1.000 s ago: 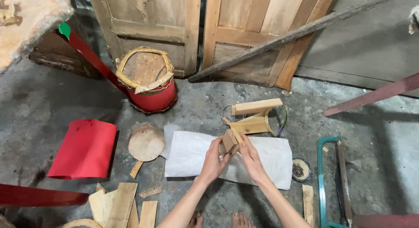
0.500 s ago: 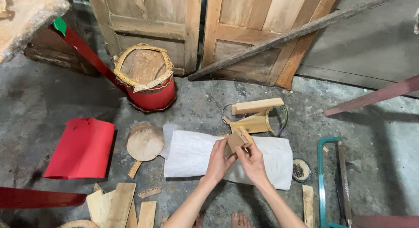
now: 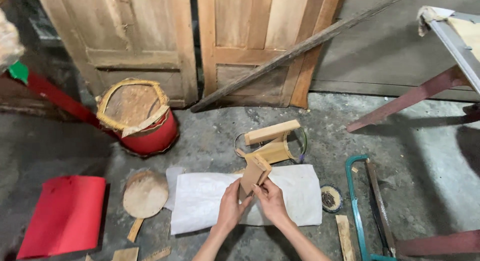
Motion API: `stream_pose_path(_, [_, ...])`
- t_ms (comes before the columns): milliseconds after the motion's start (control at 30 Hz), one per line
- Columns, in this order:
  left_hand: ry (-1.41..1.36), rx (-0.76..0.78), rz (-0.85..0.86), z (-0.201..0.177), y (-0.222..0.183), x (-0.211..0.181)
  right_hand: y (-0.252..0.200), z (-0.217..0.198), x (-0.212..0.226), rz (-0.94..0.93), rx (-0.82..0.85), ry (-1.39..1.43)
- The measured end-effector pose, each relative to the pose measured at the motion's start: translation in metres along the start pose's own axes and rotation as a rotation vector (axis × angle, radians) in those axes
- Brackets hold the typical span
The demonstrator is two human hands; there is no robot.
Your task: Assemble wooden slats into a frame and inspect the assembly
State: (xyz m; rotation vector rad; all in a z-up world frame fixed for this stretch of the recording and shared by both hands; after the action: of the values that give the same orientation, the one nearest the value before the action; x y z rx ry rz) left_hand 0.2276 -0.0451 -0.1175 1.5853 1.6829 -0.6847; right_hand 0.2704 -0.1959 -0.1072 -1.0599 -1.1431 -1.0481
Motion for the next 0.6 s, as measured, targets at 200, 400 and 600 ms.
stream_pose_path(200, [-0.001, 0.214, -0.054, -0.027, -0.01, -0.021, 0.017, -0.04, -0.025, 0.331, -0.049, 0.275])
stream_pose_path(400, [0.129, 0.084, -0.656, -0.073, -0.112, 0.067, 0.011, -0.053, 0.004, 0.518, -0.109, 0.366])
stream_pose_path(600, [0.745, 0.153, -0.273, -0.043, -0.071, 0.356, 0.075, -0.099, 0.087, 0.446, -0.378, 0.361])
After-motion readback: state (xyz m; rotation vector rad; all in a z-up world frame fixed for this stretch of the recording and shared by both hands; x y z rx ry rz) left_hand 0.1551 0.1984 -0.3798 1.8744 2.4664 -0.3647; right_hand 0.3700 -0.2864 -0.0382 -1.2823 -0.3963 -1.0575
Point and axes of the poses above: each hand's wrist, its own y-axis towards the middle knuckle, its own z-axis out of the palm, x = y × z, the point moved 5 cm from there along y, towards the middle knuckle, and after that the axes turned 11 degrees about y, right-handed, at the moved point
